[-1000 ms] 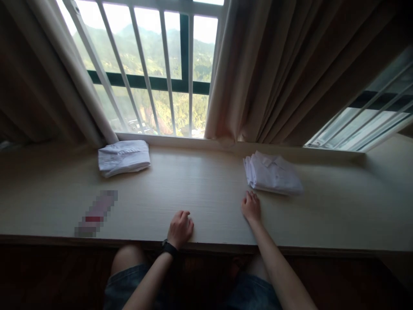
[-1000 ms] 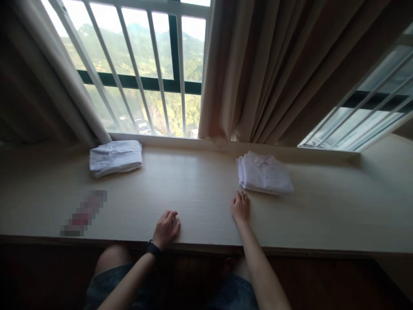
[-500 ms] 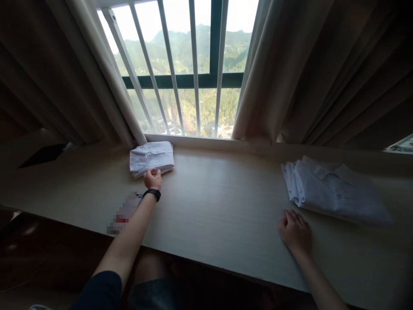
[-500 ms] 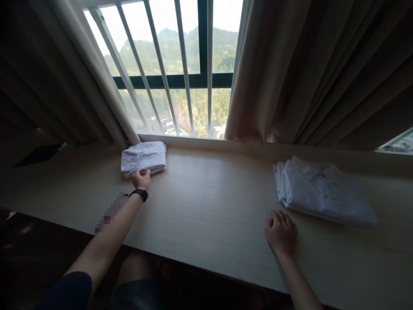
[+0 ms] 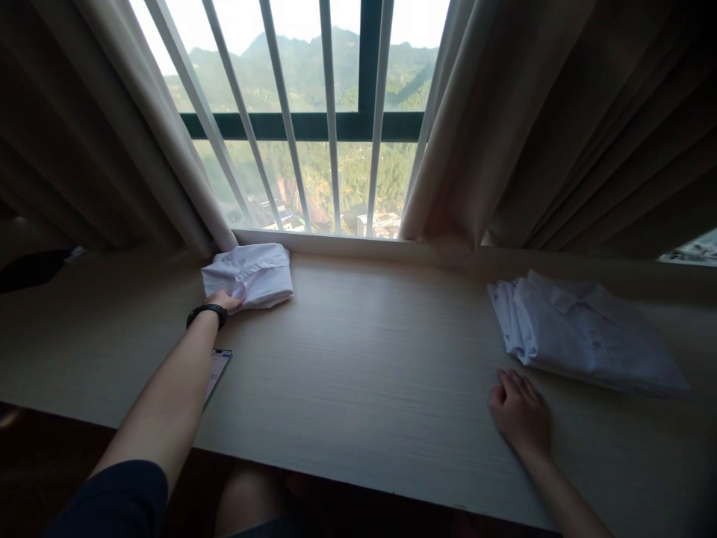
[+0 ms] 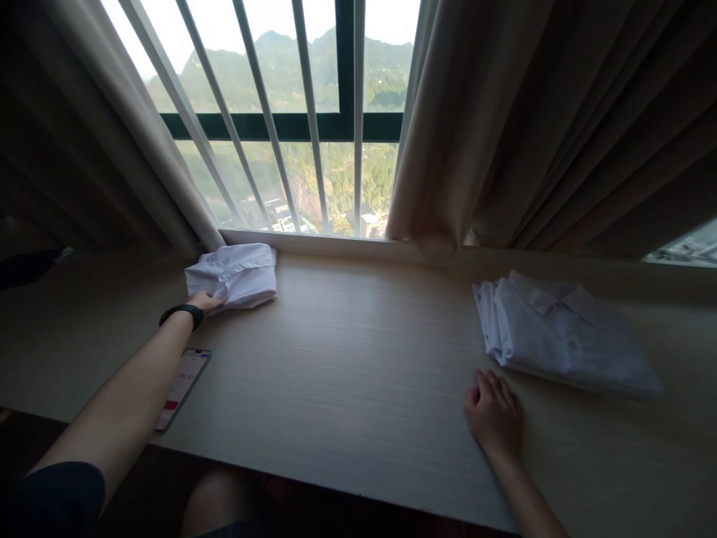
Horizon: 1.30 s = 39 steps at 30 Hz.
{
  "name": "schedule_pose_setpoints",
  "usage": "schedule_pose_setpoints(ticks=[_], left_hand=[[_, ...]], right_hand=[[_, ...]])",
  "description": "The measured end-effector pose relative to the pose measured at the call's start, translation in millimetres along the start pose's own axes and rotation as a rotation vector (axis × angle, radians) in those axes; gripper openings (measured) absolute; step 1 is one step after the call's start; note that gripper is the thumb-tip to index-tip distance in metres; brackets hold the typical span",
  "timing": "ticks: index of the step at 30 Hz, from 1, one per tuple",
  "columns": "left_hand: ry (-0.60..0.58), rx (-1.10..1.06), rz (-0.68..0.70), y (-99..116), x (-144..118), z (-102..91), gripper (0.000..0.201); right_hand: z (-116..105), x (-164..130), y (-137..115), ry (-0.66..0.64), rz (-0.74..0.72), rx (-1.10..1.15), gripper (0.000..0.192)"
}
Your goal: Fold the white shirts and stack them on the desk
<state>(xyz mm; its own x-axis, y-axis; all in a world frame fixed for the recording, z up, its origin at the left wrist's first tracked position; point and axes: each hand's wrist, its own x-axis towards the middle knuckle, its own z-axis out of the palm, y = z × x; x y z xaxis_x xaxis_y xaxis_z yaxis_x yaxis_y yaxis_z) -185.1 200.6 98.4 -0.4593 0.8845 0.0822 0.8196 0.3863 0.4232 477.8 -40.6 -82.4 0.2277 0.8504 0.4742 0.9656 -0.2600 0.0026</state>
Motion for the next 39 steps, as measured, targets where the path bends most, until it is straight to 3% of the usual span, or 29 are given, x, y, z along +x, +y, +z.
schedule_pose_setpoints(ticks=[3,6,12,15,18,20,22,25,28,30,33,37,39], left_hand=[[-0.005,0.050,-0.019,8,-10,-18.4,0.037],[0.092,0.061,0.050,30,-26,-49.8,0.034],[0.387,0.125,0.464,117,-94,-141.6,0.034],[0.449,0.014,0.514,161,-143,-186.1,0.028],[0.497,-0.161,0.529,194,-187,-219.9,0.028],[0.502,-0.277,0.555,211,-211,-235.0,0.031],[0.475,-0.359,0.596,227,-233,-244.6,0.033],[0.385,-0.408,0.660,250,-264,-251.8,0.037],[0.295,-0.448,0.723,265,-294,-258.2,0.042],[0.222,-0.499,0.772,271,-311,-265.6,0.045],[0.106,-0.562,0.836,276,-329,-281.1,0.045],[0.051,-0.609,0.858,283,-352,-300.0,0.046],[-0.026,-0.608,0.894,287,-365,-306.5,0.049]], right_hand=[[-2,1,-2,-0.022,0.033,0.014,0.046],[-5,1,-5,-0.040,0.058,0.042,0.045],[-19,1,-7,-0.149,0.145,0.131,0.046],[-40,13,-5,-0.305,0.231,0.242,0.049],[-78,36,-21,-0.537,0.265,0.470,0.048],[-117,51,-50,-0.625,0.202,0.719,0.044],[-163,61,-92,-0.609,0.056,1.014,0.040],[-238,73,-162,-0.585,-0.175,1.406,0.054],[-300,87,-208,-0.515,-0.262,1.578,0.066],[-329,98,-218,-0.460,-0.251,1.584,0.055],[-362,107,-211,-0.375,-0.200,1.606,0.050],[-400,99,-198,-0.501,-0.306,1.697,0.058],[-413,93,-198,-0.463,-0.368,1.676,0.058]])
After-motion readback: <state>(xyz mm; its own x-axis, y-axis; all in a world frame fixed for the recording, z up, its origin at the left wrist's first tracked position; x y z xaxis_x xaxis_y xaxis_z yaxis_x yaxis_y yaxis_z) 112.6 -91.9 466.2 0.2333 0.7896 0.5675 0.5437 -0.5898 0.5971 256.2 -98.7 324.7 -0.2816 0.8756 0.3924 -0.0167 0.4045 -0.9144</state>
